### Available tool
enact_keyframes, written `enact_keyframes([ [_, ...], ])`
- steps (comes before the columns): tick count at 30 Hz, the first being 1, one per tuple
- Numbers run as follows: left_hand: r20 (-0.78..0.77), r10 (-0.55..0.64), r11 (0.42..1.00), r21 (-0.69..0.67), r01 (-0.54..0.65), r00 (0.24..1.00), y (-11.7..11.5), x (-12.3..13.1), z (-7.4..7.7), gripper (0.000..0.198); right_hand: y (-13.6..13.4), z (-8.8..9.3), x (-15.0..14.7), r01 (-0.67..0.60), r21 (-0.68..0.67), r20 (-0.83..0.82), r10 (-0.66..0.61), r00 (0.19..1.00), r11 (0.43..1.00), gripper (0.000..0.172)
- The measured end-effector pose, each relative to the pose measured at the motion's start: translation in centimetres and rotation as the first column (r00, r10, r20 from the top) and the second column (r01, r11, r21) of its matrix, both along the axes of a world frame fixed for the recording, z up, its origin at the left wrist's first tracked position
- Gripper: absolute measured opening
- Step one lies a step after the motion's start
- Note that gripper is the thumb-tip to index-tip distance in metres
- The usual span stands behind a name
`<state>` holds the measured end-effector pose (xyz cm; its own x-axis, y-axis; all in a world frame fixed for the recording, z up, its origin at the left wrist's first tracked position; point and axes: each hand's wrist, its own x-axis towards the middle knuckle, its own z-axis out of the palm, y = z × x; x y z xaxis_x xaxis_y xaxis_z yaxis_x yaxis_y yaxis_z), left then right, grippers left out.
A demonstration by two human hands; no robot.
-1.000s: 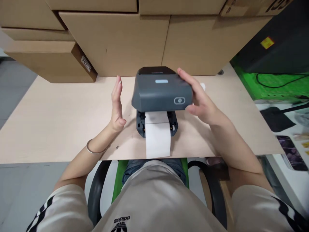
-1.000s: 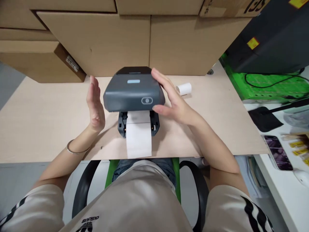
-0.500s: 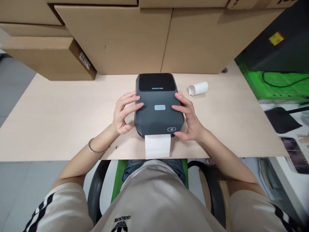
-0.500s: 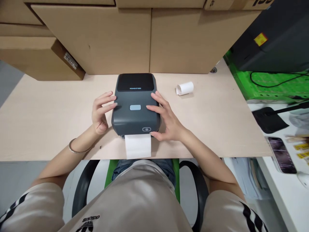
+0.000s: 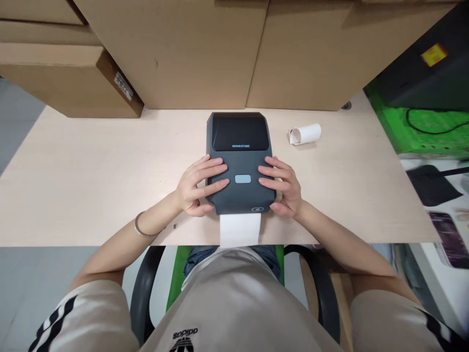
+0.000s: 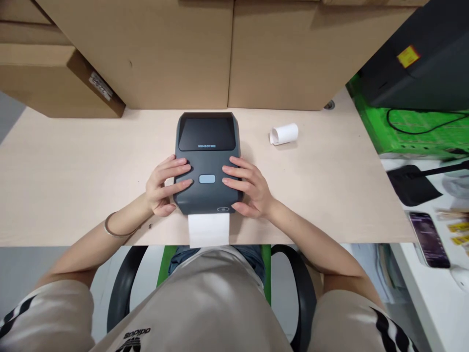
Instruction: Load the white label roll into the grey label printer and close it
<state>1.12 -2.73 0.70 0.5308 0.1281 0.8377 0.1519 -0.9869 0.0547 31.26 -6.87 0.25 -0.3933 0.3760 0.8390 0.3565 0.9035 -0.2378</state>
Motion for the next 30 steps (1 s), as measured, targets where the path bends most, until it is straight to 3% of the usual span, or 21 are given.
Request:
enact_keyframes([
  [7,-0.032,-0.04,0.999,0.035,0.041,0.999,-0.8,0.6,-0.4,0.063,1.0,-0.3,-0.9,-0.02,0.139,-0.052,0.028,0.998,0.99,0.051],
  [14,0.049,0.022,0.988,0.151,-0.03,0.999,-0.7,1.2,-0.8,0.048,1.1,-1.0,-1.7,-0.046,0.098,-0.183,0.063,0.981,0.994,0.04],
  [21,0.181,0.043,0.995,0.076,-0.058,0.983,-1.6,2.4,-1.0,0.027,0.6,-1.2,-1.9,-0.034,0.08,-0.194,0.049,0.98,0.996,0.046],
  [25,0.176,0.025,0.997,0.064,-0.037,0.984,-1.8,2.2,-1.6,0.027,0.3,-1.5,-1.6,-0.029,0.066,-0.166,0.04,0.985,0.997,0.046],
  [30,0.131,0.169,0.975,0.124,-0.185,0.977,-1.9,1.9,-1.8,0.037,0.3,-1.3,-1.4,0.053,0.093,-0.101,-0.044,0.994,0.994,0.041],
])
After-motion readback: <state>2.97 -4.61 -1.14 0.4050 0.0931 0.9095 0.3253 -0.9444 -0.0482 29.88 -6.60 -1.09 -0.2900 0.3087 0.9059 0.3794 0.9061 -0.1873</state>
